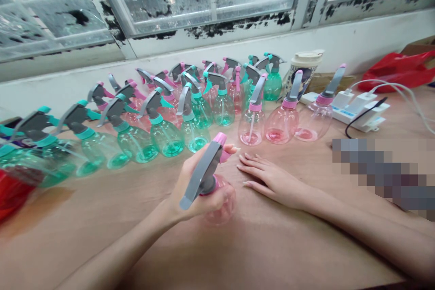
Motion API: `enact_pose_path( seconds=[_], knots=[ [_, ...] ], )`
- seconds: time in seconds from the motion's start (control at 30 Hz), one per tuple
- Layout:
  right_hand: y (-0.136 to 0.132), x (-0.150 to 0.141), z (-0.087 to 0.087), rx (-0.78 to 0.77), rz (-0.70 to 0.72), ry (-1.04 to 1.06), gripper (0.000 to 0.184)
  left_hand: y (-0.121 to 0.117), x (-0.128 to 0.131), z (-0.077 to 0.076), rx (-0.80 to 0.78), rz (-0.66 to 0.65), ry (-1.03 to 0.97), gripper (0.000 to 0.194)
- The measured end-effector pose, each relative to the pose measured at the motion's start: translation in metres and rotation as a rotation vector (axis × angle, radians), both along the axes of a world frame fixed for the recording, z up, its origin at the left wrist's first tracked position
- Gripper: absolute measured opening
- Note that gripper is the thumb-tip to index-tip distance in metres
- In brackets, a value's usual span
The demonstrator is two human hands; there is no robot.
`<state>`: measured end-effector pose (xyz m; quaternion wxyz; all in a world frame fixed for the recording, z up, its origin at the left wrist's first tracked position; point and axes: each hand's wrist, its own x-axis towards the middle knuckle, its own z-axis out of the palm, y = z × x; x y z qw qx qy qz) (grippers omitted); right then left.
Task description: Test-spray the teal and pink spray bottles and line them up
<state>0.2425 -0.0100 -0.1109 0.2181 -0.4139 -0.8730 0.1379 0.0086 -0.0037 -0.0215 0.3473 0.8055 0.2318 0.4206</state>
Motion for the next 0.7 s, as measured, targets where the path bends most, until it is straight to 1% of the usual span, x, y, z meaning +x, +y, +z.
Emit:
enact_pose_path(
  seconds=[0.17, 0.27, 0.4, 0.57, 0.7],
  knots=[
    [-0.0003, 0.0000, 0.0007, -0.010, -0.002, 0.014, 0.051, -0.0015, 0.0009, 0.0010, -0.041, 0.016, 0.053, 0.077],
    [-0.0004, -0.0001, 0.0009, -0.012, 0.000, 0.011, 0.051, -0.0013, 0.0012, -0.0019, -0.075, -0.006, 0.034, 0.076],
    [0.0001, 0.0002, 0.0006, -0.004, 0.002, -0.029, 0.052, -0.0010, 0.0024, -0.0039, -0.062, -0.016, -0.004, 0.076],
    [0.0010, 0.0006, 0.0000, 0.008, 0.003, -0.035, 0.052, -0.0025, 0.0036, -0.0009, -0.058, -0.005, 0.008, 0.072],
    [0.0006, 0.0004, -0.0002, 0.011, 0.004, -0.025, 0.051, -0.0052, 0.0034, 0.0037, -0.052, 0.011, 0.029, 0.065]
  ],
)
